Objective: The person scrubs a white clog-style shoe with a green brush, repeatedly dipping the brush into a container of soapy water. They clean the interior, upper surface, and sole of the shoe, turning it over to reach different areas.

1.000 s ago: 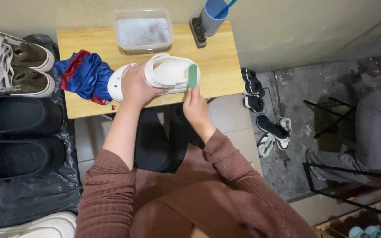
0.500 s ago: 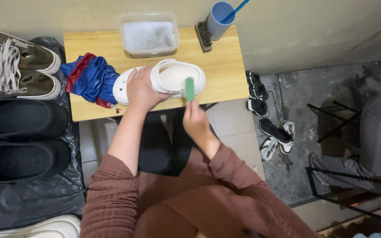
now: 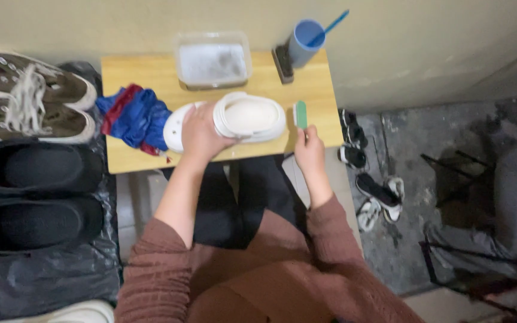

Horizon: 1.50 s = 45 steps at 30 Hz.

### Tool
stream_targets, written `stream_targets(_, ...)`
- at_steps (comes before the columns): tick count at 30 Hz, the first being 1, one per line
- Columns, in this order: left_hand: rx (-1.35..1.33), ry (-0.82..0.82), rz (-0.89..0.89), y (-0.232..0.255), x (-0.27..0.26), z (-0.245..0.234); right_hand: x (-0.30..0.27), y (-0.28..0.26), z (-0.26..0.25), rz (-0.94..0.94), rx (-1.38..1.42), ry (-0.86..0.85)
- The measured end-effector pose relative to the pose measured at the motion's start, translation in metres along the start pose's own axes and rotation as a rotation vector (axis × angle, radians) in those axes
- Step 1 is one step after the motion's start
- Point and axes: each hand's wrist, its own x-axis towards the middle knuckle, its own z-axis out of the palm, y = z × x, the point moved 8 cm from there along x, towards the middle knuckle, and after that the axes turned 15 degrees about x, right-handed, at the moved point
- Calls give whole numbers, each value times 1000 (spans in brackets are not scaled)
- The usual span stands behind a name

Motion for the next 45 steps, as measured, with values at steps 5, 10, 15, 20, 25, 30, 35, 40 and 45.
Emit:
stream_targets(5, -61, -9, -2, 11, -6, -11, -7, -73, -24, -153, -45, -218)
stream_targets(10, -31, -1, -2, 6, -1, -9, 32, -120, -15, -218, -262, -386)
stream_targets(15, -4, -2, 6, 4, -3, -4, 47, -133, 40, -416, -515, -512)
stream_targets(20, -36, -23, -33, 1, -2, 1, 48, -162, -1, -216, -535, -668)
stream_targets(25, -21, -35, -44, 3, -4, 3, 43, -152, 25, -82, -399, -810)
stream_targets(30, 46, 127, 20, 11, -6, -10, 37, -177, 18, -20, -519, -928)
stream_targets(35, 74, 145, 37, 7, -4, -2, 36, -170, 24, 1, -356, -957)
stream_targets(40, 60, 173, 48, 11, -5, -10, 19, -179, 24, -14, -350, -916)
stream_targets(45, 62, 155, 62, 11, -5, -8, 31, -171, -7, 27, -427, -780)
